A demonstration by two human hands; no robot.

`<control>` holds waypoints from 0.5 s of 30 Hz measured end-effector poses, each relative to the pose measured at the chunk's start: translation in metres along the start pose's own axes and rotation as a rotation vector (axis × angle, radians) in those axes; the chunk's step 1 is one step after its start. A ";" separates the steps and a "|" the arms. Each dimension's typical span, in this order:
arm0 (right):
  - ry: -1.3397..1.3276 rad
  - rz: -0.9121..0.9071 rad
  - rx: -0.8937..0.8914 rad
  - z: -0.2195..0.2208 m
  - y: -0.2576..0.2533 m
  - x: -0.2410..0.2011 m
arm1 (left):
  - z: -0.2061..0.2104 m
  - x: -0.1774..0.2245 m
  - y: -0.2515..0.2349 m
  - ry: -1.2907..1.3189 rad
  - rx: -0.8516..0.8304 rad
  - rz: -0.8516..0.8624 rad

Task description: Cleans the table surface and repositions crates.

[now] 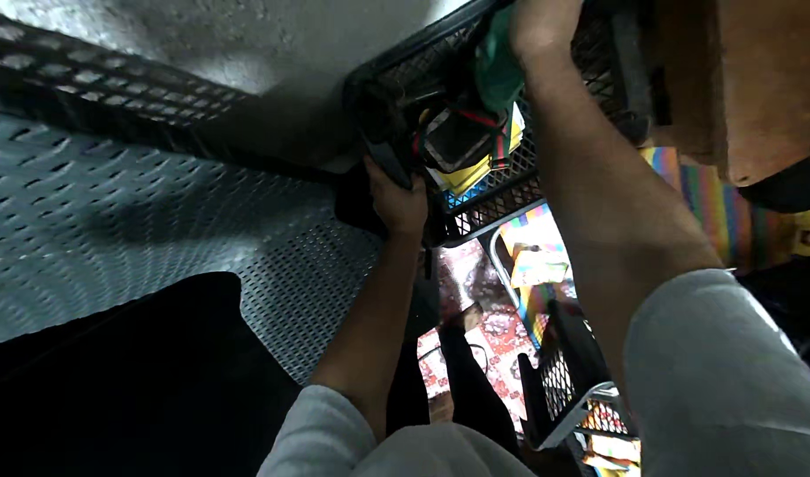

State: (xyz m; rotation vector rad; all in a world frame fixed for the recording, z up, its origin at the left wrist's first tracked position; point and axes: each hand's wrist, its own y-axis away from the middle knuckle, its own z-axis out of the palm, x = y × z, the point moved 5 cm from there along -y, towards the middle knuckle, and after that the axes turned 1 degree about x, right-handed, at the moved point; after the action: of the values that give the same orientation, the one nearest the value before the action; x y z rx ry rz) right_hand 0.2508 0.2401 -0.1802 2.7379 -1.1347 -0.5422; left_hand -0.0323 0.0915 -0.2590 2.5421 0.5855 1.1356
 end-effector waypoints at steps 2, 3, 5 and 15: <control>-0.001 -0.040 -0.019 0.015 0.033 -0.021 | -0.001 0.000 0.000 -0.016 0.002 0.000; 0.019 -0.071 -0.044 0.023 0.053 -0.035 | -0.001 0.001 0.001 -0.023 0.008 0.007; 0.009 -0.156 -0.078 0.040 0.100 -0.063 | -0.001 0.004 0.004 -0.031 0.023 0.021; 0.163 -0.926 -0.396 0.071 0.168 -0.097 | -0.009 0.011 0.011 -0.149 -0.027 -0.046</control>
State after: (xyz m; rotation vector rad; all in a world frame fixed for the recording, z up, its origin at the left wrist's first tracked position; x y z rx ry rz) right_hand 0.0508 0.1906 -0.1767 2.7152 0.3204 -0.5252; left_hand -0.0298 0.0881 -0.2421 2.5488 0.5838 0.9223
